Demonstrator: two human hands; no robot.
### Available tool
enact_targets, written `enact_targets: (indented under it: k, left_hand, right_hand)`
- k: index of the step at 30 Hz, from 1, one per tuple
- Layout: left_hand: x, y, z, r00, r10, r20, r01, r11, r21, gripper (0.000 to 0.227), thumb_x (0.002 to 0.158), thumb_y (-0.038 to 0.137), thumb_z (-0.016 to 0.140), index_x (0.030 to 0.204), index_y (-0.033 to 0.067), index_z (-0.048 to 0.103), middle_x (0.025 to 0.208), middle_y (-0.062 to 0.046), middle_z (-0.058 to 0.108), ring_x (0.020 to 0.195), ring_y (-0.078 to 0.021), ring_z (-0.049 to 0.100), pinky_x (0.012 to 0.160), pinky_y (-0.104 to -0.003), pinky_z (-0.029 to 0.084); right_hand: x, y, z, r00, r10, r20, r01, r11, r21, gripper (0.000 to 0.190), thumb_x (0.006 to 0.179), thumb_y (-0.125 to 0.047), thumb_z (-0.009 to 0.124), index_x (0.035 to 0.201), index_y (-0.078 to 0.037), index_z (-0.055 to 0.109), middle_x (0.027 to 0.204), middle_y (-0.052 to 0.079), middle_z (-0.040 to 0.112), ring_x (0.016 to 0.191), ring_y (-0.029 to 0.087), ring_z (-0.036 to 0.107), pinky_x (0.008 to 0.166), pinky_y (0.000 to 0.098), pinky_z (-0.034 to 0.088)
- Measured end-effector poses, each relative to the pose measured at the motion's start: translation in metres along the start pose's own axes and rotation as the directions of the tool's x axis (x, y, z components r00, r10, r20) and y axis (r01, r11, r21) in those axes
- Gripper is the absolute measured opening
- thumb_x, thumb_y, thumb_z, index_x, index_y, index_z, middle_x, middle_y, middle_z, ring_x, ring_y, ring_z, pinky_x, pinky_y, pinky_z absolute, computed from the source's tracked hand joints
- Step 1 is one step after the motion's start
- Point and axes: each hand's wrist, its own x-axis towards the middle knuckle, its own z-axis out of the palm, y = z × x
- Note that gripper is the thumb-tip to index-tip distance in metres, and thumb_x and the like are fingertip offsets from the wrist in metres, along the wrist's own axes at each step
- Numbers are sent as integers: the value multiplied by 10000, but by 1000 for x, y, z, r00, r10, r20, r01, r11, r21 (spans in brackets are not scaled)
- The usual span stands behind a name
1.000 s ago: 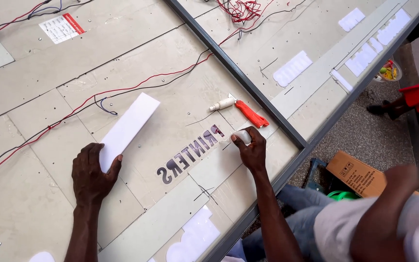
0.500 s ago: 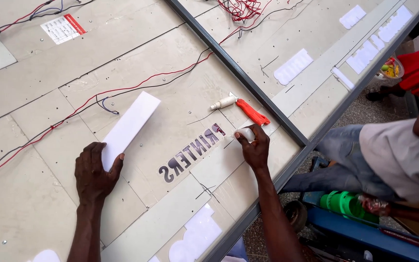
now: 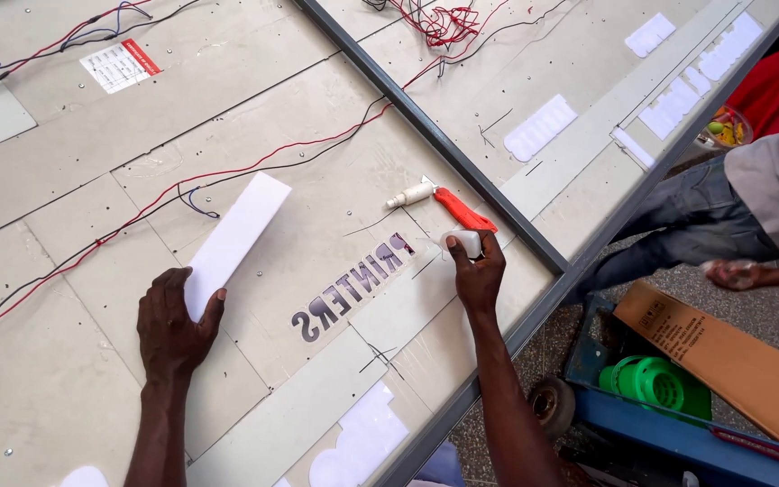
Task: Cutting out individual letters from a sheet of material using a utility knife and peeling away the excess.
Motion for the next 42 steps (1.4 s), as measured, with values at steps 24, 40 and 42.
enact_targets:
  k: [24,40,42]
  left_hand:
    - [-1,3,0,1000,-12,10,11,999,37,691,1174,653,618,1506,50,687,1299,-176,744,1241,-335,813,1069,-454,666]
    - [-2,-4,8,999,-23,-44,20,997,-79,638,1094,570,766,1455,49,688,1287,-186,734,1246,-375,771,1085,-502,623]
    - [-3,-2,7,999,5,-52,-9,997,-75,631,1097,572,748,1467,67,666,1270,-170,725,1195,-361,785,1033,-493,642]
  right_hand:
    - [18,-27,41,920,-254,297,281,958,-54,255,950,-153,951,1050,-62,734,952,156,742,958,402,726,952,524,563]
    - [32,-12,30,927,312,209,-373,831,413,313,1041,-264,870,1128,-45,664,985,77,744,805,138,734,853,345,727]
    - [34,-10,39,870,287,402,-481,676,558,393,945,-19,883,1255,-44,642,1141,141,779,961,268,832,1005,533,737]
